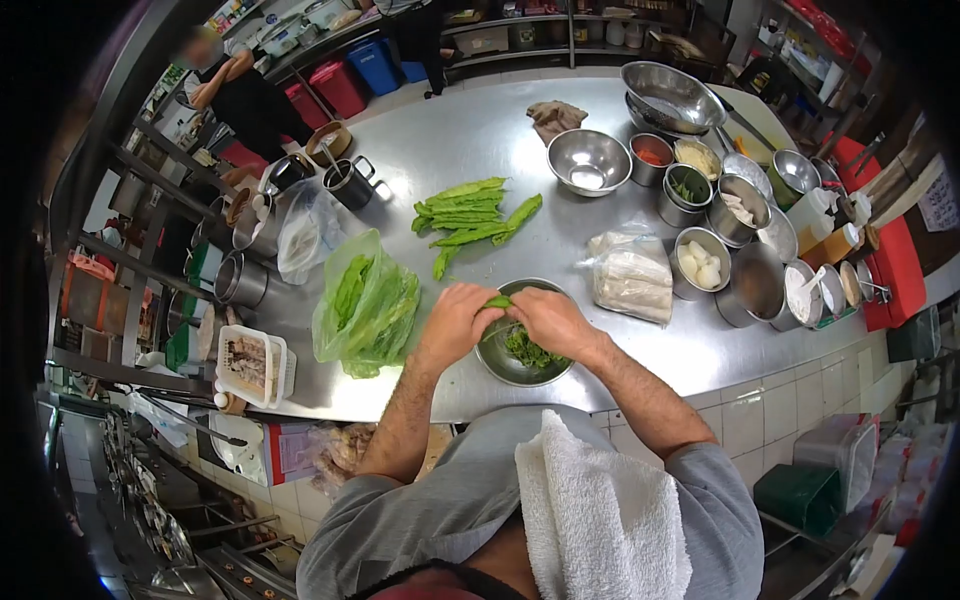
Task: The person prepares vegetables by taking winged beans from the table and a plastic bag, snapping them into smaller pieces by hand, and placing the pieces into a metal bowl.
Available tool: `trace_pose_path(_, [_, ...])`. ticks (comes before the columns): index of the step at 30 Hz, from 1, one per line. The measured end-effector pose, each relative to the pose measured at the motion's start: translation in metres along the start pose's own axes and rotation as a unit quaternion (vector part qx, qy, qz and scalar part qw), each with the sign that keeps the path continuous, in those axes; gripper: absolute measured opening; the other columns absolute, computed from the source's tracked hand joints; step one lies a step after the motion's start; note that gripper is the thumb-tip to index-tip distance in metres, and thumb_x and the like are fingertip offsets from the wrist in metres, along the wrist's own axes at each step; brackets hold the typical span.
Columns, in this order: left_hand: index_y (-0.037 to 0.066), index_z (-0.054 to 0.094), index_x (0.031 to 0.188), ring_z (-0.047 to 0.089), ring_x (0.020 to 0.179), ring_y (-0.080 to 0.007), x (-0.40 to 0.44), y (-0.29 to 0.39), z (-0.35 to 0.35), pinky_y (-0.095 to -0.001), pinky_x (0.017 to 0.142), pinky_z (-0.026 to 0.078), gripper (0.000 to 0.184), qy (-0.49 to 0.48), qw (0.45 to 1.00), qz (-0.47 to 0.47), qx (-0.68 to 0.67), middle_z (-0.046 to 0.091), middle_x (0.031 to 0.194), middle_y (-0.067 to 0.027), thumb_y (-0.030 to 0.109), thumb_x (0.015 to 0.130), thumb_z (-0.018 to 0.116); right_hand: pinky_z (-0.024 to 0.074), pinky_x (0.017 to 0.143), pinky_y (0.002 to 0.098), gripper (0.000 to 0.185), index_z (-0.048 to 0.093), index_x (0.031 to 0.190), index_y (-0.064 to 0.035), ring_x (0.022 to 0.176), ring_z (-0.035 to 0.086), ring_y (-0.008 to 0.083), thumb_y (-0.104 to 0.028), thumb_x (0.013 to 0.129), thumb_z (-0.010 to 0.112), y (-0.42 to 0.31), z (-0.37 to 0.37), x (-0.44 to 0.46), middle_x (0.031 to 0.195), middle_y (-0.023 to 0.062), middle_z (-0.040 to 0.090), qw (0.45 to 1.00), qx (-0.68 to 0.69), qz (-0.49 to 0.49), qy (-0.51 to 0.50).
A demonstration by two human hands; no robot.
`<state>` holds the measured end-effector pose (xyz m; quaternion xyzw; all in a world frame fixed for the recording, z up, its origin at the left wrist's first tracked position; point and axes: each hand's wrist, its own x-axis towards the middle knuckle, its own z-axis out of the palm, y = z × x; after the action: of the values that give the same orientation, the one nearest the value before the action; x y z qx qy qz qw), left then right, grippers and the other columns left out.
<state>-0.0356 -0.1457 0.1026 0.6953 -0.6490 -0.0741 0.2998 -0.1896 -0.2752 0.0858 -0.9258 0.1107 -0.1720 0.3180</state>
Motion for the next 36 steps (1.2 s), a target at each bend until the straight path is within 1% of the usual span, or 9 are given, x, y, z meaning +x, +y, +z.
trace_pose_path(4, [0.006, 0.061, 0.101, 0.054, 0.092, -0.0292, -0.005, -0.001, 0.002, -0.0407, 0.086, 0.039, 0.023, 0.001, 0.999, 0.036, 0.004, 0.058, 0.091, -0.0086, 0.018, 0.082, 0.064, 0.0442, 0.076, 0.0477, 0.017, 0.054, 0.087, 0.0020, 0.085, 0.057, 0.0407, -0.014, 0.092, 0.049, -0.006, -0.007, -0.002, 0.087, 0.0217, 0.059, 0.993, 0.031, 0.022, -0.112])
trace_pose_path(9, [0.005, 0.061, 0.102, 0.054, 0.093, -0.0297, -0.007, 0.003, 0.000, -0.0405, 0.086, 0.039, 0.024, -0.014, 0.999, 0.039, 0.022, 0.059, 0.092, -0.0099, 0.015, 0.081, 0.065, 0.0450, 0.076, 0.0482, 0.019, 0.054, 0.087, 0.0036, 0.086, 0.058, 0.0414, -0.014, 0.090, 0.048, -0.003, -0.002, -0.001, 0.088, 0.0235, 0.059, 0.992, 0.009, 0.004, -0.129])
trace_pose_path(18, [0.004, 0.062, 0.092, 0.055, 0.088, -0.0294, -0.015, 0.000, 0.010, -0.0401, 0.080, 0.040, 0.019, -0.030, 0.997, -0.002, -0.068, 0.058, 0.086, -0.0100, 0.015, 0.078, 0.066, 0.0476, 0.067, 0.0480, 0.020, 0.054, 0.078, 0.0006, 0.075, 0.060, 0.0391, -0.018, 0.085, 0.052, -0.013, 0.008, -0.008, 0.077, 0.0198, 0.060, 0.997, -0.021, -0.010, -0.079])
trace_pose_path(24, [0.003, 0.062, 0.089, 0.055, 0.084, -0.0295, -0.015, 0.013, 0.012, -0.0390, 0.077, 0.040, 0.017, 0.047, 0.994, 0.011, -0.095, 0.058, 0.082, -0.0092, 0.014, 0.077, 0.067, 0.0454, 0.058, 0.0431, 0.018, 0.056, 0.081, 0.0027, 0.062, 0.058, 0.0332, -0.015, 0.084, 0.052, -0.016, 0.016, -0.014, 0.069, 0.0197, 0.056, 0.990, 0.126, 0.061, 0.024])
trace_pose_path(27, [0.003, 0.063, 0.091, 0.055, 0.082, -0.0298, -0.013, 0.019, 0.012, -0.0377, 0.075, 0.041, 0.018, 0.078, 0.992, 0.014, -0.099, 0.058, 0.082, -0.0100, 0.012, 0.076, 0.068, 0.0398, 0.048, 0.0343, 0.017, 0.057, 0.080, 0.0012, 0.049, 0.049, 0.0202, -0.013, 0.085, 0.050, -0.014, 0.023, -0.016, 0.060, 0.0123, 0.052, 0.963, 0.236, 0.103, 0.084])
trace_pose_path(29, [0.002, 0.063, 0.091, 0.055, 0.082, -0.0301, -0.011, 0.021, 0.013, -0.0368, 0.074, 0.042, 0.018, 0.088, 0.991, 0.008, -0.105, 0.059, 0.082, -0.0108, 0.011, 0.076, 0.068, 0.0300, 0.043, 0.0249, 0.016, 0.058, 0.079, -0.0017, 0.047, 0.038, 0.0081, -0.013, 0.088, 0.050, -0.013, 0.025, -0.013, 0.058, 0.0011, 0.046, 0.770, 0.581, 0.256, 0.060])
trace_pose_path(32, [0.002, 0.063, 0.093, 0.059, 0.080, -0.0235, -0.006, 0.019, 0.022, -0.0321, 0.073, 0.045, 0.015, 0.147, 0.976, -0.029, -0.158, 0.062, 0.085, -0.0093, 0.007, 0.080, 0.068, 0.0231, 0.043, 0.0205, 0.015, 0.058, 0.081, -0.0035, 0.047, 0.032, 0.0035, -0.012, 0.089, 0.049, -0.030, 0.026, -0.010, 0.060, -0.0051, 0.043, 0.720, 0.649, 0.235, 0.072])
trace_pose_path(34, [0.000, 0.063, 0.094, 0.057, 0.079, -0.0156, 0.000, 0.012, 0.028, -0.0284, 0.070, 0.046, 0.013, 0.224, 0.858, -0.169, -0.430, 0.062, 0.087, -0.0035, 0.007, 0.084, 0.067, 0.0331, 0.046, 0.0236, 0.015, 0.060, 0.085, -0.0018, 0.050, 0.042, 0.0064, -0.014, 0.087, 0.051, -0.034, 0.029, -0.011, 0.060, -0.0012, 0.048, 0.842, 0.489, 0.225, 0.028])
trace_pose_path(36, [-0.001, 0.062, 0.095, 0.056, 0.081, -0.0124, 0.004, 0.009, 0.018, -0.0265, 0.073, 0.046, 0.014, 0.266, 0.801, -0.184, -0.504, 0.063, 0.090, -0.0030, 0.009, 0.086, 0.066, 0.0417, 0.052, 0.0292, 0.016, 0.062, 0.085, -0.0003, 0.054, 0.050, 0.0129, -0.014, 0.085, 0.054, -0.031, 0.027, -0.012, 0.061, 0.0071, 0.055, 0.940, 0.306, 0.148, 0.031])
